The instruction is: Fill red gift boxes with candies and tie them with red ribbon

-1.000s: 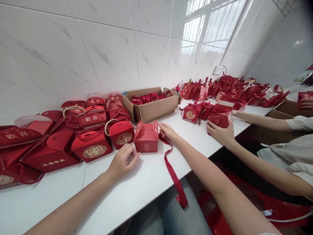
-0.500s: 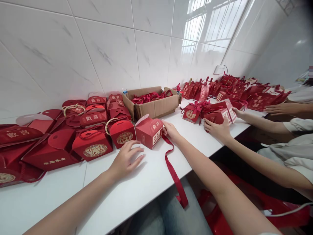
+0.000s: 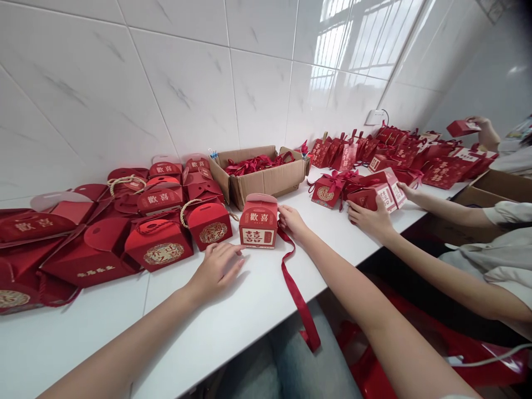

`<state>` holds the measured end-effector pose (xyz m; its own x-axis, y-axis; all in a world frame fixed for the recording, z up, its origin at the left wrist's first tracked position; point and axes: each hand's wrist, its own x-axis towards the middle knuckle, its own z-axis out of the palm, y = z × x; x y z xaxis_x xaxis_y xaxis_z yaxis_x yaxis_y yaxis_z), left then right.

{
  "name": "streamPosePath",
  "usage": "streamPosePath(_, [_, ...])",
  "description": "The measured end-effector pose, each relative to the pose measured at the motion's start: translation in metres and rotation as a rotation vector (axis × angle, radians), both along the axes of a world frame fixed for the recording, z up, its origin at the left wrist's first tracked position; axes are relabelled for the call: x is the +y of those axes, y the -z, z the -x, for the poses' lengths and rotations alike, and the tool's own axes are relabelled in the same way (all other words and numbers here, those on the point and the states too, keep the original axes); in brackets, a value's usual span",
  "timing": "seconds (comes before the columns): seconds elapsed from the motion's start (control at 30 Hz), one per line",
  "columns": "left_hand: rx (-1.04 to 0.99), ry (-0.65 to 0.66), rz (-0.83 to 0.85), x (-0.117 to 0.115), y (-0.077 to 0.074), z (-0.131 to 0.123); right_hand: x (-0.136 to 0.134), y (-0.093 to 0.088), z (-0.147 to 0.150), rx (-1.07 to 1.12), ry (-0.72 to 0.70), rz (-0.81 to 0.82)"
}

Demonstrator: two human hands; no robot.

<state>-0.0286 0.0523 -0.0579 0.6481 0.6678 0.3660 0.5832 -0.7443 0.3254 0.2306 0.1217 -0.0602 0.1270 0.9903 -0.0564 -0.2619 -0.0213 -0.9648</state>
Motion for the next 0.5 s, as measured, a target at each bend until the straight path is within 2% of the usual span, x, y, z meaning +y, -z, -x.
streamPosePath(0.1, [0.066, -0.028, 0.078, 0.0005, 0.0003, -0.0036, 0.0004, 0.0027, 0.0003, 0.008, -0.006, 0.014])
streamPosePath(0.23, [0.005, -0.103, 0.076, 0.0015, 0.0012, -0.0034, 0.0044, 0.0064, -0.0005, 0.008, 0.024, 0.037])
streamPosePath(0.37, [-0.065, -0.033, -0.006, 0.0002, 0.0022, 0.0, 0.0068, 0.0066, -0.002, 0.002, 0.052, 0.059])
streamPosePath(0.43, [-0.005, 0.003, -0.003, -0.0001, 0.0028, -0.0008, 0.0063, 0.0061, -0.0029, -0.004, 0.057, 0.069])
streamPosePath(0.5, [0.063, -0.037, 0.028, 0.0006, 0.0032, -0.0032, 0.0054, 0.0058, -0.0039, -0.012, 0.063, 0.085])
